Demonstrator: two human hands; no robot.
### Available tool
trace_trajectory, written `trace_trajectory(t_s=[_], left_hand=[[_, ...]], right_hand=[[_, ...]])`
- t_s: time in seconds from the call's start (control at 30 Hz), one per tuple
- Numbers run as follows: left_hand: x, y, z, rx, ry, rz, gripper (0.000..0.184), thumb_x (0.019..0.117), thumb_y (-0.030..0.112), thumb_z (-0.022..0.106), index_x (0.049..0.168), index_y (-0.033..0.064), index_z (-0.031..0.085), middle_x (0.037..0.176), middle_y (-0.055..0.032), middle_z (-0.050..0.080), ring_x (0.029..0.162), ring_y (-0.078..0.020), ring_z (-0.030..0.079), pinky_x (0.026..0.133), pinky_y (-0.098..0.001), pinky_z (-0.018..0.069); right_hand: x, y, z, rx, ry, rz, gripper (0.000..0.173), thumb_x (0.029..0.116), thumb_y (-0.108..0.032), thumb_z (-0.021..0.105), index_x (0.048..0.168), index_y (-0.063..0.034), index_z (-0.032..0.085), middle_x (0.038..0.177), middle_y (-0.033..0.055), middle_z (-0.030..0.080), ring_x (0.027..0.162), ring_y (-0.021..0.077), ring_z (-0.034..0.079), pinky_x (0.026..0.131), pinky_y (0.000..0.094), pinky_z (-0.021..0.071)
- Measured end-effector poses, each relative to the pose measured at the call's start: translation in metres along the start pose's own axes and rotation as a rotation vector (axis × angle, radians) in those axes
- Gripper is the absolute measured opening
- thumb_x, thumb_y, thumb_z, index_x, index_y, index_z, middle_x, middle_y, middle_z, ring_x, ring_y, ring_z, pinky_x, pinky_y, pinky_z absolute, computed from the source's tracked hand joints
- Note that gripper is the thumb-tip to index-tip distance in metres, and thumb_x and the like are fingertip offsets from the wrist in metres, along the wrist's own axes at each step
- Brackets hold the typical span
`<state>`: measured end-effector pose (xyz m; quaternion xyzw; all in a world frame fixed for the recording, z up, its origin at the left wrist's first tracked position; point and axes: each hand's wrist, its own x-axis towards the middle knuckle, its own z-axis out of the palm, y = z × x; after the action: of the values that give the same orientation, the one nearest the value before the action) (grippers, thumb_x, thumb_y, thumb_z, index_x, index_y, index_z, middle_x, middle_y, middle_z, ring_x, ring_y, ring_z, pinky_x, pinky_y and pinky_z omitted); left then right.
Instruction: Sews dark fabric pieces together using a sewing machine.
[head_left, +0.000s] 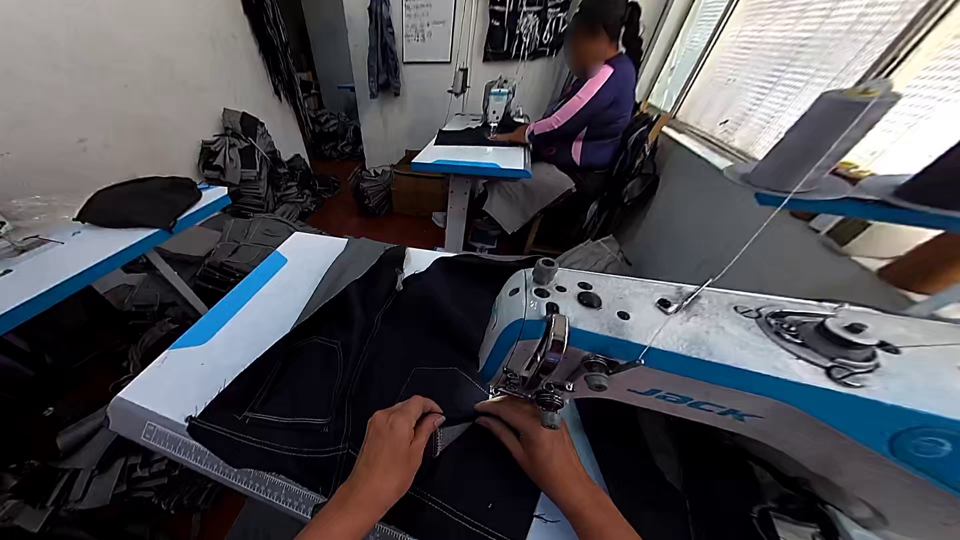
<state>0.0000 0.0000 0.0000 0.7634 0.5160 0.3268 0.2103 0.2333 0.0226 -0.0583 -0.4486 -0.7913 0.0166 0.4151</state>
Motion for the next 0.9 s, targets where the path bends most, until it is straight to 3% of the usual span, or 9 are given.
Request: trace_trajectory(t_s=[0.1, 0.2, 0.43, 0.57, 0.63, 0.7, 0.8, 0.87, 0.9], left_hand=[[-0.001, 0.0, -0.001, -0.019, -0.029, -0.034, 0.027, 0.1029, 0.024, 0.057, 0.109, 0.0042, 0.074, 0.093, -0.0094, 0.075, 0.082, -0.0173, 0.071, 0.079, -0.0328, 0.0569], [-0.001, 0.002, 0.0, -0.009, -0.029, 0.019, 0.026, 0.1028, 0.023, 0.057, 0.108, 0.0046, 0.074, 0.092, -0.0094, 0.074, 0.081, -0.0172, 0.07, 0.078, -0.0316, 0.0568], [-0.007, 0.002, 0.007, 0.09, 0.037, 0.295, 0.019, 0.1005, 0.018, 0.059, 0.103, 0.0056, 0.073, 0.092, -0.0079, 0.075, 0.085, -0.0185, 0.073, 0.081, -0.0302, 0.0595], [-0.019, 0.008, 0.023, 0.307, 0.058, 0.599, 0.016, 0.0984, 0.017, 0.062, 0.092, 0.0072, 0.073, 0.08, -0.0058, 0.072, 0.078, -0.0207, 0.073, 0.077, -0.0343, 0.06], [-0.027, 0.009, 0.03, 0.42, -0.016, 0.711, 0.014, 0.094, 0.016, 0.064, 0.085, 0.0082, 0.072, 0.076, -0.0045, 0.071, 0.075, -0.0203, 0.072, 0.075, -0.0339, 0.0593], [-0.02, 0.007, 0.021, 0.339, -0.18, 0.699, 0.014, 0.0932, 0.017, 0.067, 0.084, 0.0075, 0.073, 0.08, -0.0068, 0.072, 0.08, -0.0234, 0.073, 0.076, -0.038, 0.0605], [0.023, -0.011, -0.008, 0.273, -0.433, 0.579, 0.024, 0.1029, 0.02, 0.057, 0.111, 0.0042, 0.073, 0.109, -0.0132, 0.074, 0.106, -0.0297, 0.072, 0.094, -0.0464, 0.0572], [0.049, -0.047, -0.023, 0.43, -0.548, 0.519, 0.044, 0.1071, 0.034, 0.048, 0.143, 0.0108, 0.059, 0.148, -0.0079, 0.057, 0.14, -0.0257, 0.052, 0.115, -0.054, 0.0395], [0.058, -0.069, -0.033, 0.499, -0.613, 0.472, 0.055, 0.1084, 0.044, 0.039, 0.156, 0.0169, 0.044, 0.164, -0.0035, 0.039, 0.153, -0.0235, 0.033, 0.121, -0.0599, 0.0255]], right_hand=[[-0.002, 0.002, 0.002, 0.099, -0.072, 0.049, 0.027, 0.1003, -0.032, 0.061, 0.105, -0.0142, 0.08, 0.1, 0.0044, 0.078, 0.094, 0.0194, 0.076, 0.082, 0.0418, 0.0613], [-0.001, 0.004, 0.0, 0.157, -0.109, 0.066, 0.025, 0.0997, -0.03, 0.061, 0.1, -0.0133, 0.08, 0.099, 0.0043, 0.078, 0.094, 0.018, 0.075, 0.084, 0.0408, 0.0603], [-0.002, 0.006, -0.008, 0.08, -0.121, -0.076, 0.024, 0.1012, -0.031, 0.06, 0.1, -0.016, 0.078, 0.099, 0.0015, 0.078, 0.096, 0.0154, 0.074, 0.085, 0.0353, 0.0601], [-0.014, -0.014, -0.018, -0.078, -0.069, -0.219, 0.02, 0.0999, -0.015, 0.057, 0.096, -0.0157, 0.077, 0.099, 0.0009, 0.078, 0.095, 0.016, 0.074, 0.085, 0.0298, 0.059], [-0.031, -0.029, -0.022, -0.106, -0.116, -0.251, 0.022, 0.0998, -0.009, 0.056, 0.098, -0.0142, 0.077, 0.103, 0.0023, 0.078, 0.099, 0.0167, 0.074, 0.088, 0.0286, 0.0587], [-0.047, -0.046, -0.026, -0.088, -0.153, -0.231, 0.02, 0.0993, -0.007, 0.056, 0.099, -0.011, 0.076, 0.108, 0.005, 0.078, 0.108, 0.0184, 0.073, 0.096, 0.0283, 0.0566], [-0.061, -0.064, -0.027, -0.071, -0.155, -0.153, 0.02, 0.0998, -0.006, 0.057, 0.105, -0.01, 0.075, 0.112, 0.0061, 0.077, 0.112, 0.0166, 0.071, 0.1, 0.0256, 0.0543], [-0.069, -0.066, -0.024, -0.044, -0.112, -0.093, 0.021, 0.1006, -0.008, 0.057, 0.107, -0.0116, 0.076, 0.113, 0.0045, 0.077, 0.114, 0.0142, 0.071, 0.1, 0.0242, 0.0542], [-0.071, -0.065, -0.024, -0.017, -0.098, -0.072, 0.02, 0.1018, -0.01, 0.058, 0.107, -0.0122, 0.077, 0.113, 0.0038, 0.077, 0.114, 0.013, 0.071, 0.101, 0.0238, 0.054]])
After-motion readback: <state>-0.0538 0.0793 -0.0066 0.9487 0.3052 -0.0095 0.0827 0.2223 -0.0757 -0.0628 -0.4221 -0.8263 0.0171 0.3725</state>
